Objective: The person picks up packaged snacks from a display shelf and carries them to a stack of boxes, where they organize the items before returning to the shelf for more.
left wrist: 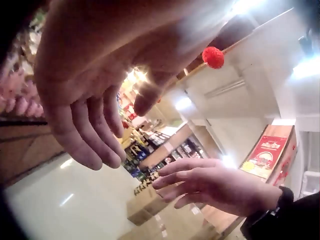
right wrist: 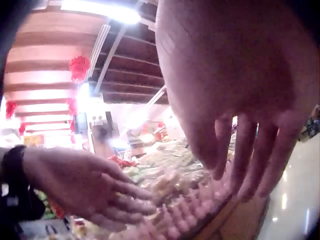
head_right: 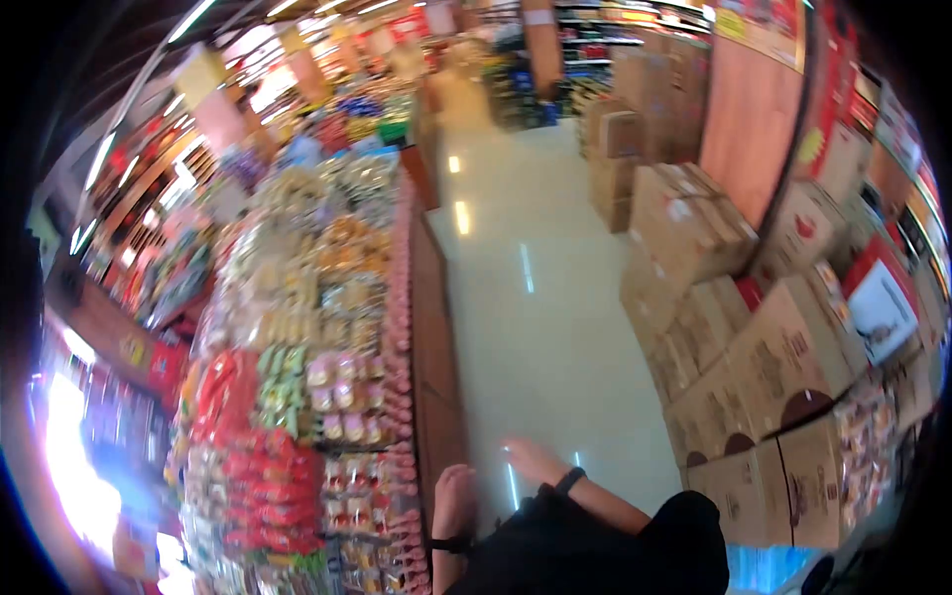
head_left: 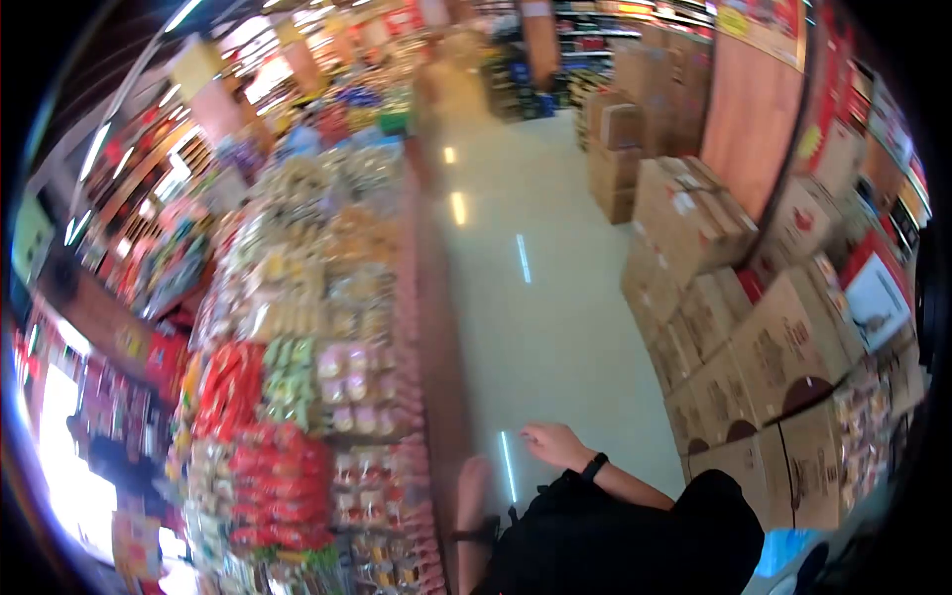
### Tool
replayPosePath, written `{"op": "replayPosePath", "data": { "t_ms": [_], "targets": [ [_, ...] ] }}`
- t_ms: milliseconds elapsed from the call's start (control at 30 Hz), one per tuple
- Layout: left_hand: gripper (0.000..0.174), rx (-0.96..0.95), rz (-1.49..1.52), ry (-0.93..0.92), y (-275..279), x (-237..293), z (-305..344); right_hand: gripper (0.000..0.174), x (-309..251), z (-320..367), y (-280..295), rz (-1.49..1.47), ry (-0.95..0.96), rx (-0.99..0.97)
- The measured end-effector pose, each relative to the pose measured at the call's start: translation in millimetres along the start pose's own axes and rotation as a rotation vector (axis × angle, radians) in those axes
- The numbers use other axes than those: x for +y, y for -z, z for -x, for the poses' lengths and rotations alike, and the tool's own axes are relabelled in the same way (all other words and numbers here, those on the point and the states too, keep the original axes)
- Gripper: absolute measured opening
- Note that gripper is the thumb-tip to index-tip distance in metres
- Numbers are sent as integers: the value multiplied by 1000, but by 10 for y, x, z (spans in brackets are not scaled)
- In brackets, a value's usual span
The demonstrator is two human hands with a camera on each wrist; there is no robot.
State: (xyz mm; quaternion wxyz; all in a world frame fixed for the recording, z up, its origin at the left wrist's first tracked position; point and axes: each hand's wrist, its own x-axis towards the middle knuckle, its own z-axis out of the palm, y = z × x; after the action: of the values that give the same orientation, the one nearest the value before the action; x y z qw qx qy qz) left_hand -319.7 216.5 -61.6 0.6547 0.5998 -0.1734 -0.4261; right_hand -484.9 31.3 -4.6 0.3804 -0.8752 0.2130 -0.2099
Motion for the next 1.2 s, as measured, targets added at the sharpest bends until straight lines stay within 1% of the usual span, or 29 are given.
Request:
{"op": "replayPosePath", "data": {
  "t_ms": [33, 100, 133, 200, 233, 300, 400, 467, 500, 567, 600, 667, 700, 800, 867, 933, 1000, 1100, 1200],
  "targets": [
    [19, -31, 76, 42, -296, 53, -67, 21, 167, 53, 183, 46, -18, 53],
    [19, -132, 9, 48, -759, 107, -232, 22, 535, 114, 404, 139, -45, 152],
    [19, -187, -28, 55, -942, 134, -349, 22, 708, 108, 474, 140, -101, 164],
    [29, -285, -150, 107, -1427, 198, -483, 23, 1013, 247, 740, 143, -234, 193],
    [34, -329, -205, 124, -1666, 189, -548, 23, 1078, 322, 975, 121, -261, 233],
    [34, -434, -185, 130, -1986, 54, -723, 23, 1085, 397, 1377, 65, -291, 309],
    [33, -578, -223, 172, -2479, 20, -882, 22, 1056, 635, 1946, 219, -438, 355],
    [31, -670, -272, 231, -2779, -14, -999, 21, 1047, 858, 2280, 262, -527, 450],
    [30, -699, -286, 243, -2928, 28, -995, 21, 1070, 964, 2376, 281, -566, 490],
    [28, -753, -304, 248, -3269, 173, -962, 21, 1284, 1231, 2449, 246, -571, 713],
    [27, -783, -294, 242, -3392, 147, -1098, 21, 1476, 1278, 2463, 230, -558, 829],
    [25, -846, -285, 256, -3602, 155, -1159, 21, 1631, 1508, 2578, 280, -696, 904],
    [25, -869, -279, 299, -3753, 195, -1198, 22, 1682, 1579, 2615, 302, -773, 943],
    [24, -962, -319, 359, -4082, -26, -1447, 23, 1752, 1762, 2894, 339, -881, 1042],
    [26, -1043, -321, 339, -4331, -89, -1659, 23, 1827, 1764, 3118, 390, -953, 1110],
    [27, -1111, -337, 304, -4568, 80, -1830, 23, 1879, 1682, 3253, 421, -1023, 1163],
    [28, -1192, -311, 261, -4960, 177, -1898, 24, 1965, 1724, 3538, 495, -1095, 1191],
    [30, -1294, -365, 333, -5410, -224, -2358, 22, 1922, 1572, 3938, 529, -1018, 1280],
    [31, -1469, -361, 310, -5938, -128, -2445, 23, 1958, 1608, 4061, 613, -1074, 1371]
  ]
}}
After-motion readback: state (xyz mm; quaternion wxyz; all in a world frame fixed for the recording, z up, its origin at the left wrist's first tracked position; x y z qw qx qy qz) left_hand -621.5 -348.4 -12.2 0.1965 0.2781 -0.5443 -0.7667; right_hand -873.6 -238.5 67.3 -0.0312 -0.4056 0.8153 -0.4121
